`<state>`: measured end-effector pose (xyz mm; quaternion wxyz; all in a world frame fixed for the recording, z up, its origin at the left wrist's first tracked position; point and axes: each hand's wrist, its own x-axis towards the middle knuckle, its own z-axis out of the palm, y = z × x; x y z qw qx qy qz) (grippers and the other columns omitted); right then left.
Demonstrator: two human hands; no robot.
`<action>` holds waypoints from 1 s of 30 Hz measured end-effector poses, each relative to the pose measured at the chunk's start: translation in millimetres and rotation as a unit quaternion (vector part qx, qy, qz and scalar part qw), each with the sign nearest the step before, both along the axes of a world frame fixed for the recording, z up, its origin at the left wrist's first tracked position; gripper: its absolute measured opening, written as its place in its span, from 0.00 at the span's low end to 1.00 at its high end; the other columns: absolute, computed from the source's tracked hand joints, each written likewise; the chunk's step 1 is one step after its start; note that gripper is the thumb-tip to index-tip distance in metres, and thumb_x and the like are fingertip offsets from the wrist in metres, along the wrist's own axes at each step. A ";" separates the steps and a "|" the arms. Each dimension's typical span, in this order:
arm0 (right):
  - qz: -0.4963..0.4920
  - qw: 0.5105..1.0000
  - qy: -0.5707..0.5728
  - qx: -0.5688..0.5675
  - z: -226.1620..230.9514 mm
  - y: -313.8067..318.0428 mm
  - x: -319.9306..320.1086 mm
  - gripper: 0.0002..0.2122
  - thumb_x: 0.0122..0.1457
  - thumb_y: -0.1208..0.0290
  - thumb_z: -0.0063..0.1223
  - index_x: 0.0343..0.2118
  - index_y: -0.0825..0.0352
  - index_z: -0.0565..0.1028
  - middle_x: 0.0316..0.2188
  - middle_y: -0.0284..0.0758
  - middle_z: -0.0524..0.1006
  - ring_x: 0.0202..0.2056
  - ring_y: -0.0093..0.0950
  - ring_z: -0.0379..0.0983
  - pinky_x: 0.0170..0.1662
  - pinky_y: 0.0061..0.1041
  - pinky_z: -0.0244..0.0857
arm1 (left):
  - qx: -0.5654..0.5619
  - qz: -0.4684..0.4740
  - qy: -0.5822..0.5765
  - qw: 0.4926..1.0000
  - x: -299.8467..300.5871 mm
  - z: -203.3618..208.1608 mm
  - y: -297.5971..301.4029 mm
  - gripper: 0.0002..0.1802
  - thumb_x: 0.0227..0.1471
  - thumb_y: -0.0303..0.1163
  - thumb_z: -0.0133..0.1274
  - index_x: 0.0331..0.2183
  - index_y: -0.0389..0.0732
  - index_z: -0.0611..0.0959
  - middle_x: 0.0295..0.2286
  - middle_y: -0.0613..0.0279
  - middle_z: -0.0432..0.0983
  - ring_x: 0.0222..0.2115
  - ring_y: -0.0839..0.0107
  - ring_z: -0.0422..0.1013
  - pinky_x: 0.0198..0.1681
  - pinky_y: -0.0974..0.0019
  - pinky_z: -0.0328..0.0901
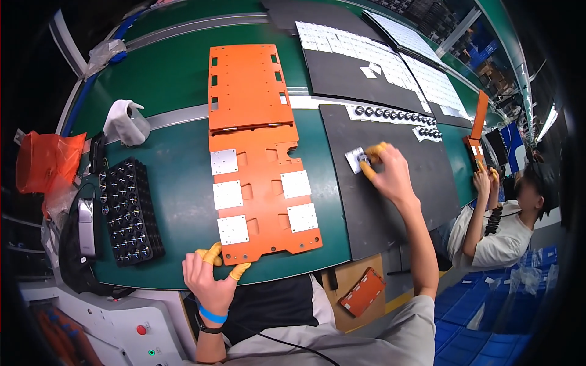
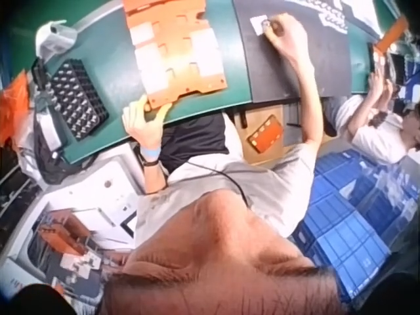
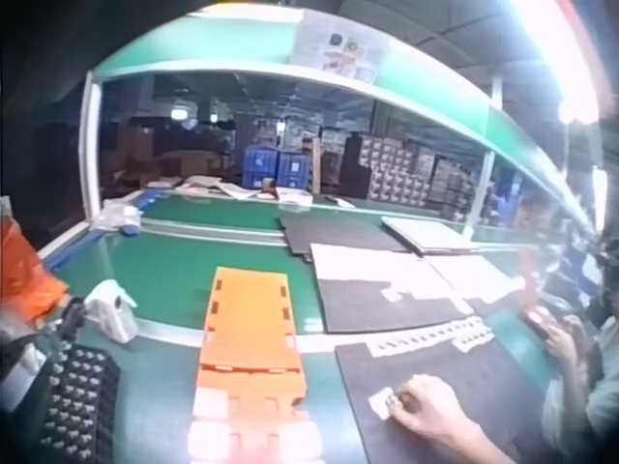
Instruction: Assembling electronic components onto a specialized fixture and operating a semi-automated assembly machine.
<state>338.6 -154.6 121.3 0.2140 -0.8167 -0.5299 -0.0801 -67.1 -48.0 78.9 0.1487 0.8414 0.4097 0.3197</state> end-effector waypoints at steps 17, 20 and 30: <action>-0.038 0.986 -0.162 0.026 -22.1 106.8 56.0 0.13 0.48 0.71 0.63 0.37 0.69 0.81 0.35 0.40 0.76 0.40 0.38 0.71 0.46 0.35 0.64 | -0.022 -0.002 -0.003 1.000 -1.9 1.9 -0.4 0.36 0.32 0.52 0.74 0.38 0.34 0.84 0.26 0.59 0.67 0.30 0.59 0.64 0.35 0.57 0.60; -0.025 0.983 -0.180 0.015 -19.9 107.7 57.4 0.12 0.49 0.73 0.63 0.37 0.70 0.81 0.33 0.40 0.74 0.39 0.39 0.71 0.43 0.37 0.65 | -0.023 0.000 -0.004 1.000 -3.2 1.5 -0.4 0.35 0.32 0.51 0.74 0.37 0.34 0.84 0.26 0.60 0.67 0.30 0.59 0.64 0.35 0.57 0.60; -0.017 0.998 -0.014 0.059 12.0 96.6 -22.9 0.11 0.55 0.66 0.63 0.33 0.69 0.82 0.27 0.42 0.77 0.32 0.41 0.74 0.36 0.39 0.68 | -0.055 -0.016 -0.028 0.998 -2.1 7.0 2.7 0.34 0.28 0.45 0.76 0.37 0.35 0.84 0.26 0.61 0.69 0.32 0.59 0.66 0.37 0.57 0.60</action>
